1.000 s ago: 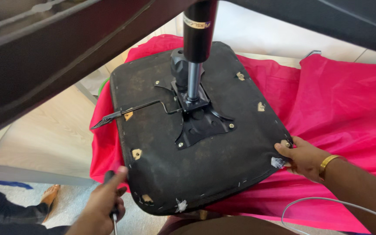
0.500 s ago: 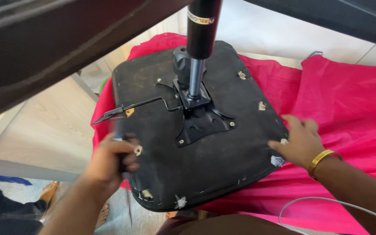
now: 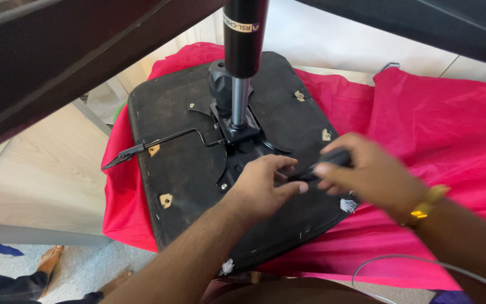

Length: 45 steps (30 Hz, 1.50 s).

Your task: The person uses a screwdriver to tighten screws on the underside of an office chair seat, securing the seat to the gas lift mechanism. They systematically work around the seat, tightening each screw in turn.

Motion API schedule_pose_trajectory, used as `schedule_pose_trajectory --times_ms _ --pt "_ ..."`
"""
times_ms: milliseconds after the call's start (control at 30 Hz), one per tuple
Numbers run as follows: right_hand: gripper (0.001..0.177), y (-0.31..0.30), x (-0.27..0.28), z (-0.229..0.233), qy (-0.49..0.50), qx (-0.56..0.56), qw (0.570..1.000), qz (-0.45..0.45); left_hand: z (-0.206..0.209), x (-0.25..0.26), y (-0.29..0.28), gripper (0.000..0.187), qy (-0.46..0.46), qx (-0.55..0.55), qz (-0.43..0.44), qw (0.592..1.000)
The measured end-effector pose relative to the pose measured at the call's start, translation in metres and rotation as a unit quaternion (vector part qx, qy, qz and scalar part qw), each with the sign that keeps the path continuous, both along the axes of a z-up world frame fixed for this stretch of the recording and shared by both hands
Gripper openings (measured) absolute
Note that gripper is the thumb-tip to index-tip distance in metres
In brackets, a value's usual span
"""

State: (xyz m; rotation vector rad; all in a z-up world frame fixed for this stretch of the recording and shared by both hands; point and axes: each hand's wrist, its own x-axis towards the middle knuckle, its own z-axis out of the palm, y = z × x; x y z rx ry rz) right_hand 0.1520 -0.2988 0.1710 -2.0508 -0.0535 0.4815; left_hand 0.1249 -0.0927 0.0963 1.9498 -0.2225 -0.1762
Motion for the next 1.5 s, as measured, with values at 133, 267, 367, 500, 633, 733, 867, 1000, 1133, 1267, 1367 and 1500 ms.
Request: schedule_pose_trajectory --times_ms 133,267,367,500,633,733,867,1000,1133,1267,1367,1500 --pt "0.033 -0.025 0.006 0.025 -0.041 -0.023 0.995 -0.085 -0.010 0.007 0.004 0.063 0.000 0.107 -0.007 0.994" --pt "0.034 -0.029 0.008 0.037 -0.102 -0.067 0.990 -0.076 -0.017 0.018 -0.005 0.085 0.099 0.188 -0.033 0.977" --pt "0.037 -0.026 0.008 0.041 -0.141 -0.081 0.985 -0.065 -0.019 0.024 -0.005 0.089 0.097 0.240 -0.057 0.964" --pt "0.040 -0.020 0.006 0.044 -0.146 -0.156 0.975 -0.065 -0.017 0.027 -0.005 0.093 0.085 0.295 -0.087 0.948" --pt "0.038 -0.022 0.006 0.045 -0.198 -0.181 0.962 -0.056 -0.009 0.023 -0.010 0.094 0.110 0.322 -0.093 0.936" --pt "0.035 -0.027 0.009 0.044 -0.255 -0.235 0.937 -0.048 -0.002 0.021 -0.010 0.093 0.127 0.330 -0.095 0.931" --pt "0.035 -0.029 0.013 0.037 -0.250 -0.228 0.940 -0.043 0.005 0.022 -0.012 0.093 0.148 0.340 -0.099 0.923" --pt "0.035 -0.024 0.011 0.028 -0.228 -0.184 0.955 -0.039 0.006 0.021 -0.010 0.095 0.130 0.338 -0.106 0.926" --pt "0.036 -0.019 0.011 0.030 -0.218 -0.193 0.956 -0.038 0.005 0.023 -0.011 0.096 0.130 0.345 -0.110 0.923" --pt "0.037 -0.015 0.013 0.036 -0.220 -0.220 0.950 -0.034 0.005 0.023 -0.011 0.097 0.127 0.353 -0.115 0.920" --pt "0.036 -0.012 0.014 0.040 -0.220 -0.229 0.948 -0.020 0.007 0.024 -0.011 0.098 0.136 0.354 -0.117 0.918" --pt "0.036 -0.013 0.014 0.041 -0.223 -0.243 0.944 -0.021 0.011 0.025 -0.012 0.096 0.155 0.365 -0.123 0.910"
